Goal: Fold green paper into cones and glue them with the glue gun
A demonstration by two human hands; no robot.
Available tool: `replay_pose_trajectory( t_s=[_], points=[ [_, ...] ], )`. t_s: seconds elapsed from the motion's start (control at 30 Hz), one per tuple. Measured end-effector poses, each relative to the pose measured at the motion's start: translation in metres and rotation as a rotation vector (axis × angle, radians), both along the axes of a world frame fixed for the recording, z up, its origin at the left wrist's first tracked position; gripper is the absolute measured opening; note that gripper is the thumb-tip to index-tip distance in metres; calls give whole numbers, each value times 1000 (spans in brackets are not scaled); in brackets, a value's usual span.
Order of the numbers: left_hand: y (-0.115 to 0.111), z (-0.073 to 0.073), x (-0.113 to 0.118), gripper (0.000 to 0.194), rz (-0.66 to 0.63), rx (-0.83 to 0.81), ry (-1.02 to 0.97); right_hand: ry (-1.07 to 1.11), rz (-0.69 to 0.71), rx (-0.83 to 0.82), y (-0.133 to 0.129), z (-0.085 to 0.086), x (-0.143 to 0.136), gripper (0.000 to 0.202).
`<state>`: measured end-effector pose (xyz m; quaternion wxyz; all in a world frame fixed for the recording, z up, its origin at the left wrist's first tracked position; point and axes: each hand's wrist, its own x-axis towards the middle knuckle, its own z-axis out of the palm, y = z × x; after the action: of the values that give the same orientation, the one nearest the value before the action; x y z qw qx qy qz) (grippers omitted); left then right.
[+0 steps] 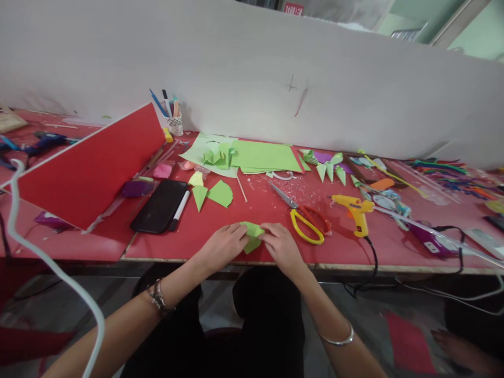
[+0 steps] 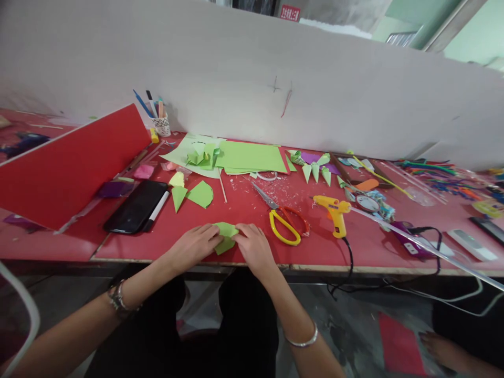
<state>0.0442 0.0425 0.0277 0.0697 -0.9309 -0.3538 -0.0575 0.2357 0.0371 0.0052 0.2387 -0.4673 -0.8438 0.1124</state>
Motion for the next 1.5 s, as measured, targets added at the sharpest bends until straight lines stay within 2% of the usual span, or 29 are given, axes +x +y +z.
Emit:
replay_pose_trajectory(
  t_s=[0.07,0.17,0.3,0.43,0.53,0.63,0.83,1.07,1.2,1.33,1.5],
  points=[
    [4,-4,-6,19,-86,27,-78,108,46,-43,4,-2,4,28],
    [13,-9,-14,24,-132,8,-173,217,90,-120,11,-1,7,25],
    [21,-9,-17,17,-151,-10,-121,233,99,-157,15,2,8,25],
    [14,-3,-13,14,-97,109,5,208,28,1,7,6,8,26],
    [6,-3,-10,13,-69,140,29,209,39,10,-5,8,5,19],
    [-1,-4,-6,11,-44,131,-2,166,87,-40,-16,6,2,15],
    [-5,-5,-4,11,-127,12,-142,138,42,-19,-18,-4,5,16],
    [-4,-19,-14,19,-67,-8,-263,246,-20,-5,-23,-9,13,17],
    [-4,-26,-11,16,34,-167,-469,284,-148,-45,-29,-10,11,14],
    [-2,-25,-8,20,163,-313,-547,288,-227,-57,-31,-8,9,13],
    [-2,-20,-6,23,241,-360,-569,308,-264,-50,-28,-6,6,12]
  ],
)
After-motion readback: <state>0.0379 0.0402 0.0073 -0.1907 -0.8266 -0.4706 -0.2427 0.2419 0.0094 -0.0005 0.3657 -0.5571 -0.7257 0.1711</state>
